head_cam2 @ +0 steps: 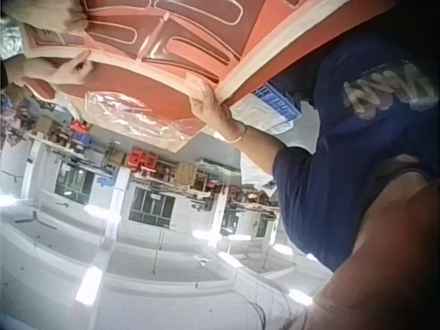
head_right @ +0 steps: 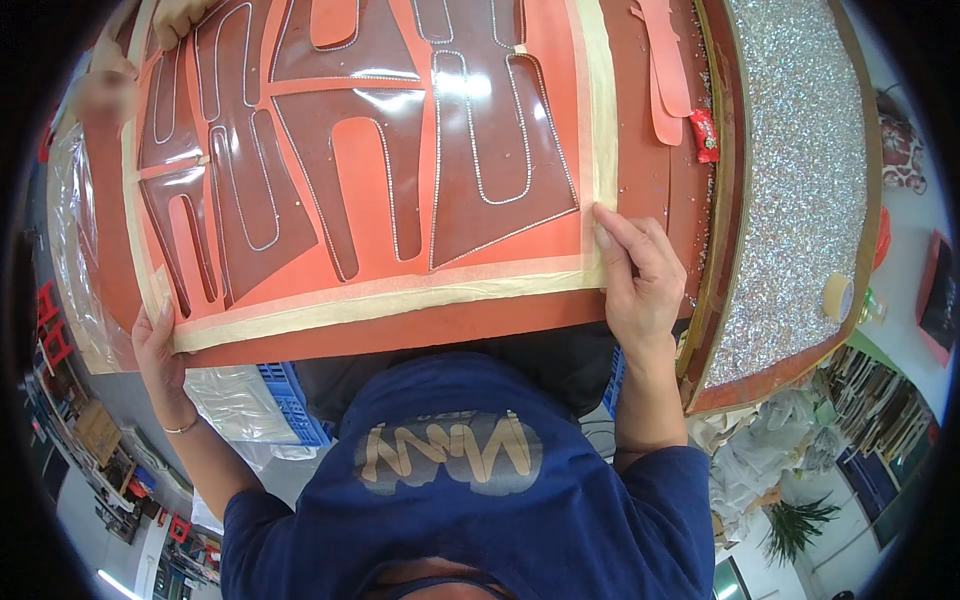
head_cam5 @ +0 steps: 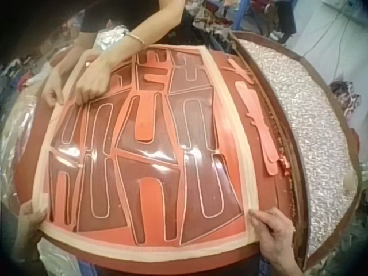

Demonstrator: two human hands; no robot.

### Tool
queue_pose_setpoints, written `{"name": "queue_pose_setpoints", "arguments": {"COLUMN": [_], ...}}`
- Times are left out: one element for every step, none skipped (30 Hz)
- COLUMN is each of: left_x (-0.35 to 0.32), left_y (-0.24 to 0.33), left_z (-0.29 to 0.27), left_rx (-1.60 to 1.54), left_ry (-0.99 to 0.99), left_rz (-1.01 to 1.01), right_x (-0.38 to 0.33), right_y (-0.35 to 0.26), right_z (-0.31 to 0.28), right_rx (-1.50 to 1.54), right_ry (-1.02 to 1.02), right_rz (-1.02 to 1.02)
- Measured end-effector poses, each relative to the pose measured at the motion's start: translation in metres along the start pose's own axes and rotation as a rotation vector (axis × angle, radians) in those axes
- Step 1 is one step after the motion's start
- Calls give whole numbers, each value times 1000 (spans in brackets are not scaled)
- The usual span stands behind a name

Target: Applying and smoothing plastic film over shoe component cutouts on a workstation.

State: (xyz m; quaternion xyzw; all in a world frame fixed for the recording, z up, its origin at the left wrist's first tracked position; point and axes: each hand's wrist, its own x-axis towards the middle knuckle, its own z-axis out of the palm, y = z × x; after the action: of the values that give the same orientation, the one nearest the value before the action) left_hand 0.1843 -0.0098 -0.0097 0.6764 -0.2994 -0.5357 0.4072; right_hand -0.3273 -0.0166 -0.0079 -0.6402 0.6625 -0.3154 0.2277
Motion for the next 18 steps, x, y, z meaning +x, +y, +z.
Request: {"name": "queue_pose_setpoints", "arguments": {"left_x": [1, 2, 3, 4, 3, 2, 1, -7, -12, -16, -18, -16, -13, -12, -11, -14, -18, -21], "left_y": [-1, -2, -2, -1, 0, 2, 5, 5, 7, 7, 8, 9, 17, 21, 24, 29, 36, 38], "left_z": [-1, -3, -5, -5, -2, 0, -2, -7, -12, -5, 2, 3, 5, 12, 18, 19, 18, 13], "left_rx": [0, 18, 36, 39, 25, 14, 21, 14, 12, 0, 2, 33, 69, 89, 101, 163, 220, 231], "left_ry": [0, -5, -10, -7, 3, 15, 27, 35, 45, 75, 118, 78, 42, 74, 99, 83, 59, 84], "left_rz": [-1, 7, 15, 15, 27, 39, 38, 28, 20, 29, 41, 4, -31, -45, -57, -90, -127, -127], "right_x": [0, 0, 1, 1, 2, 2, 3, 4, 5, 6, 5, 4, 3, 1, -2, -4, -4, -3], "right_y": [-1, -2, -4, -6, -8, -10, -12, -14, -13, -13, -16, -20, -13, -10, -6, -2, 0, 0], "right_z": [0, 1, 1, 2, 2, 3, 4, 7, 10, 12, 11, 11, 8, 5, 3, 3, 2, 2], "right_rx": [-22, -18, -39, -59, -54, -76, -95, -76, -174, -264, -374, -410, -407, -419, -422, -398, -374, -376], "right_ry": [9, 8, 1, -6, -9, -12, -17, -34, -39, -45, -52, -42, -48, -60, -57, -61, -53, -62], "right_rz": [-19, -20, -13, -4, -6, 7, 19, 9, -74, -161, -174, -121, -137, -131, -173, -154, -148, -134]}}
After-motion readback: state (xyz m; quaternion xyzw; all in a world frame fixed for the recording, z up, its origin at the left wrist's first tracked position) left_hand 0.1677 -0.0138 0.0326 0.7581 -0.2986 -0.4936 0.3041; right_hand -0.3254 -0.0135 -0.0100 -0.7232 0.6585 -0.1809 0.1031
